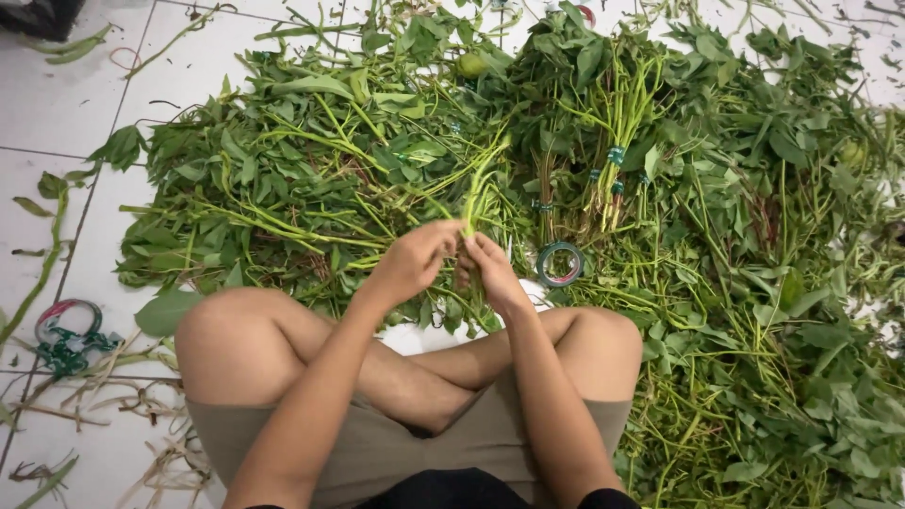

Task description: Gathering leafy vegetable stems and tying them into uniform bunches using tape

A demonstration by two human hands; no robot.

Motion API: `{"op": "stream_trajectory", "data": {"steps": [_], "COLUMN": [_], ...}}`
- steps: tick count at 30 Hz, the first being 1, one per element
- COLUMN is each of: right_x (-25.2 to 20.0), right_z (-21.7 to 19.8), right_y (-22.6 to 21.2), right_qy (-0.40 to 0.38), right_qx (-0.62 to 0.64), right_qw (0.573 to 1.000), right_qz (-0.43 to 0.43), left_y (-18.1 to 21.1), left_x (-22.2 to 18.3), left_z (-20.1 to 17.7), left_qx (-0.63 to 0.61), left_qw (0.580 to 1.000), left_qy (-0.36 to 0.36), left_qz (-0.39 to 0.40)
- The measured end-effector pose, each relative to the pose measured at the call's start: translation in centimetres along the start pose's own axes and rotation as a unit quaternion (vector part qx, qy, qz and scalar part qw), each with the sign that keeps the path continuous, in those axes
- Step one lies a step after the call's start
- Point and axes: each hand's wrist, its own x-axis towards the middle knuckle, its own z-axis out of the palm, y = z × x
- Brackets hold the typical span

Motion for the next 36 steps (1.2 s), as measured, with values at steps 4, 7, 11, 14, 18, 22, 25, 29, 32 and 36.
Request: {"op": "stream_trajectory", "data": {"steps": [4, 7, 11, 14, 18, 22, 25, 29, 32, 36], "right_x": [0.1, -0.4, -1.1, -1.2, -0.2, 1.0, 2.0, 2.7, 2.8, 2.4], "right_z": [0.9, 4.0, 6.9, 7.2, 5.1, 0.2, -2.8, -2.5, -3.1, -4.0], "right_y": [-2.2, -6.4, -12.4, -13.8, -10.4, -1.2, 2.4, 0.1, -0.4, -0.6], "right_qy": [0.042, 0.038, 0.019, 0.032, 0.126, 0.180, 0.167, 0.109, 0.090, 0.103], "right_qx": [-0.045, -0.062, -0.070, -0.028, 0.027, 0.043, 0.072, 0.096, 0.135, 0.180], "right_qw": [0.998, 0.997, 0.981, 0.965, 0.972, 0.982, 0.980, 0.989, 0.987, 0.978], "right_qz": [-0.005, -0.040, -0.182, -0.258, -0.197, -0.047, 0.077, 0.020, -0.013, -0.019], "left_y": [-0.4, -1.1, -4.4, -5.5, -4.8, -5.5, -8.1, -11.7, -12.0, -10.2], "left_x": [0.4, 0.0, -0.8, -0.9, 0.3, 1.6, 2.8, 4.1, 4.5, 5.2], "left_z": [-1.4, -2.2, -0.9, 0.2, 1.3, 1.6, 3.2, 6.0, 6.6, 5.8], "left_qx": [-0.015, -0.025, 0.020, 0.071, 0.214, 0.359, 0.372, 0.376, 0.373, 0.383], "left_qw": [0.992, 0.970, 0.947, 0.946, 0.938, 0.910, 0.902, 0.880, 0.879, 0.865], "left_qy": [0.044, 0.034, -0.047, -0.109, -0.151, -0.112, -0.135, -0.177, -0.170, -0.220], "left_qz": [-0.116, -0.237, -0.316, -0.298, -0.226, -0.172, -0.174, -0.228, -0.244, -0.239]}}
